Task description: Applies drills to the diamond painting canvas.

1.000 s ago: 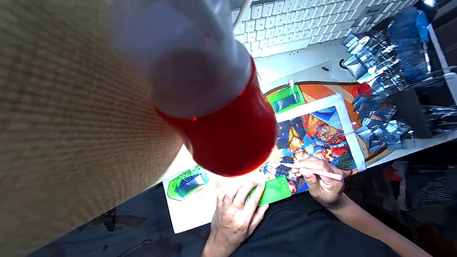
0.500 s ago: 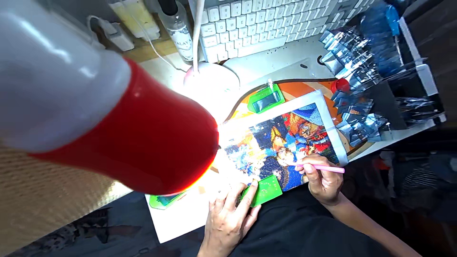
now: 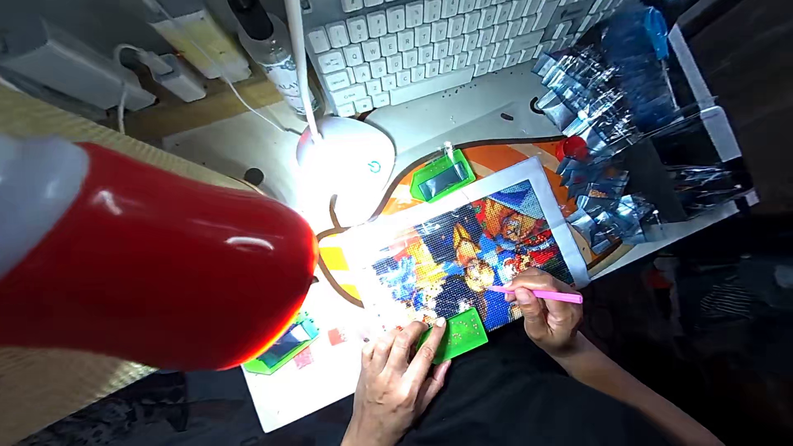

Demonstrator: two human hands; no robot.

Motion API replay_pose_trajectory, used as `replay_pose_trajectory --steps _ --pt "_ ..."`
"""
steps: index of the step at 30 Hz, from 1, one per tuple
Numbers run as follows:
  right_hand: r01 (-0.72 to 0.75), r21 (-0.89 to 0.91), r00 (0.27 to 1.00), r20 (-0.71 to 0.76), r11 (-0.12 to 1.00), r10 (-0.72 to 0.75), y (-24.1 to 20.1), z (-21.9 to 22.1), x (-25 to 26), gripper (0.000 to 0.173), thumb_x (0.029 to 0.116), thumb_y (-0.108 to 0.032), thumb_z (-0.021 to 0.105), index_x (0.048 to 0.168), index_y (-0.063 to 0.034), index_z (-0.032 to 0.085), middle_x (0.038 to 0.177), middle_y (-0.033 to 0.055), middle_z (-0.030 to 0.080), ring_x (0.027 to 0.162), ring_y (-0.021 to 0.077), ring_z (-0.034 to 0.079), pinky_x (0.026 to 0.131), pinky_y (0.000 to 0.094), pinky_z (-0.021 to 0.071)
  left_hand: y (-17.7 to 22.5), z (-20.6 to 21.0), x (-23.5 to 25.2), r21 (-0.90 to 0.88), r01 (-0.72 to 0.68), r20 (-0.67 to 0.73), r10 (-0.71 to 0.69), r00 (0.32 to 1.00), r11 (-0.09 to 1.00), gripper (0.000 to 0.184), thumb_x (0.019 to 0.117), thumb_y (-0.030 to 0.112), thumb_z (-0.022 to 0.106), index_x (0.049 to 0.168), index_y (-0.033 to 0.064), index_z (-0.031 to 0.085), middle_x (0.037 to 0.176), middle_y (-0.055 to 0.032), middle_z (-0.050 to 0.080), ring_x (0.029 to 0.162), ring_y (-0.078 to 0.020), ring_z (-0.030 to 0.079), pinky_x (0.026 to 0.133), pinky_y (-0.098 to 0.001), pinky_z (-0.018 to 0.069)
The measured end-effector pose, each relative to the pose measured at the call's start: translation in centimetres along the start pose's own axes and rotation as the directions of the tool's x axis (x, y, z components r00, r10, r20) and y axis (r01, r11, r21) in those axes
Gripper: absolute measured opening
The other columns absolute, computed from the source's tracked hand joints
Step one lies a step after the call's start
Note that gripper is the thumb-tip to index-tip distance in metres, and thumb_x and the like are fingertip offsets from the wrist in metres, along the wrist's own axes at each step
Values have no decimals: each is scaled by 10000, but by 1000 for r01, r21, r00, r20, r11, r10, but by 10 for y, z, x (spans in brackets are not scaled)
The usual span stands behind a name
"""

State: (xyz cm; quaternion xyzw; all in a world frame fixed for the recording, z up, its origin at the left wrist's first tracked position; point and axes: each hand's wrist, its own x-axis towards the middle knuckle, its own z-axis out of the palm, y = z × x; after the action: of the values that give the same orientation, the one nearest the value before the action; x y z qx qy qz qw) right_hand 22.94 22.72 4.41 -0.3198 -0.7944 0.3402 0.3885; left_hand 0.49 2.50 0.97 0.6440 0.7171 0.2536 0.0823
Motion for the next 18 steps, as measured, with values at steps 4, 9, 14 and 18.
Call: replay_pose_trajectory --steps 4,9,14,18 --pt "3 17 1000 -15 1000 -3 2 -1 -2 282 1041 -279 523 1005 -56 693 921 20 710 911 83 693 829 242 587 1 1 1 5 -4 1 4 1000 1000 564 813 580 736 1335 372 689 1295 50 659 1117 -135 598 953 -376 445" --pt "12 -6 1000 -9 1000 -12 3 1 -3 283 1045 -275 513 1010 -62 696 924 19 716 921 85 694 838 245 584 3 2 7 21 -2 7 1 1000 1000 558 815 586 729 1333 381 687 1279 65 662 1088 -124 601 921 -370 449" --pt "42 -46 999 28 998 -40 2 11 4 300 1054 -279 506 1036 -51 700 938 30 722 938 86 696 861 235 578 5 4 13 21 -1 8 1 1000 1000 564 814 589 733 1338 390 680 1276 67 660 1090 -123 603 924 -369 457" --pt "37 -69 998 43 997 -34 3 13 5 307 1058 -273 494 1046 -50 705 948 35 727 939 86 699 864 237 579 5 3 16 31 2 10 -2 1000 1000 568 819 596 725 1346 390 674 1282 63 656 1098 -134 601 930 -375 451"
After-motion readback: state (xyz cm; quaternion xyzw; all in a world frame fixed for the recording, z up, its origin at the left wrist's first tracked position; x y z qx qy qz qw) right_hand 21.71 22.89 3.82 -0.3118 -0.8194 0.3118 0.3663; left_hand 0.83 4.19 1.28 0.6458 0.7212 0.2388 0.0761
